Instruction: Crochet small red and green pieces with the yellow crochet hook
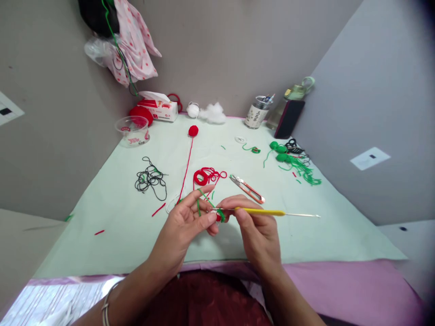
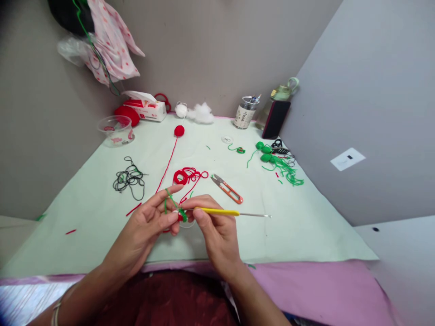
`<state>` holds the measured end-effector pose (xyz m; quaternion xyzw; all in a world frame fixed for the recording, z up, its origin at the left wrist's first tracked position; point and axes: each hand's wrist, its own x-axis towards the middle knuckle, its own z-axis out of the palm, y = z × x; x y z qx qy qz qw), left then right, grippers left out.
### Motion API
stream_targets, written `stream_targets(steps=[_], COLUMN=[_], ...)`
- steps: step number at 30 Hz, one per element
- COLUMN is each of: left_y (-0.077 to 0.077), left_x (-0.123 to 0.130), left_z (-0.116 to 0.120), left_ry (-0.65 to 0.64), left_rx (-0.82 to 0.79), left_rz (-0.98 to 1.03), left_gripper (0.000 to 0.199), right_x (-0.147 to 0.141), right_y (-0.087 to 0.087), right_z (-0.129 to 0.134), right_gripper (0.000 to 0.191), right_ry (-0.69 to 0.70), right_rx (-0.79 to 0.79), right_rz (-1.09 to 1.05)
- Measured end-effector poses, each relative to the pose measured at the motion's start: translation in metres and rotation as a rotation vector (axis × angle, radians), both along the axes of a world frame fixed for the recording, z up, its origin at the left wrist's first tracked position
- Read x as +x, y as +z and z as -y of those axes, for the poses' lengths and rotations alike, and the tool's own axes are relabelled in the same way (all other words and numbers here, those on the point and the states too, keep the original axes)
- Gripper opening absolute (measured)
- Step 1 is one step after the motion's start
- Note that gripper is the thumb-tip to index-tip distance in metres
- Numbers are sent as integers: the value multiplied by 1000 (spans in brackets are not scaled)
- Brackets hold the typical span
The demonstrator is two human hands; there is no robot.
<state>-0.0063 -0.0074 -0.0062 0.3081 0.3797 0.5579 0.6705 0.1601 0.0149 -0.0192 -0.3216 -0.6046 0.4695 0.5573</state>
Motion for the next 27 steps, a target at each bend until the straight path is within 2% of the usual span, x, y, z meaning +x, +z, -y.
stream_targets(steps=[5,12,20,27], left_y=[0,4,0,0], left_x=[0,-2,-2,-3], left_z=[0,1,3,2], left_ry=[7,-30,-5,5], left_rx=[-8,-55,-5,10], left_rz=[-12,10,-41,-69], left_gripper=[45,45,39,38], right_x=[-1,1,5,8], right_y=[0,-4,3,3], right_z=[0,-4,3,-3], right_gripper=[15,15,19,17], right_ry=[-16,47,10,-44], right_rx=[26,-99,33,33], right_rz=[-64,-206,-61,15])
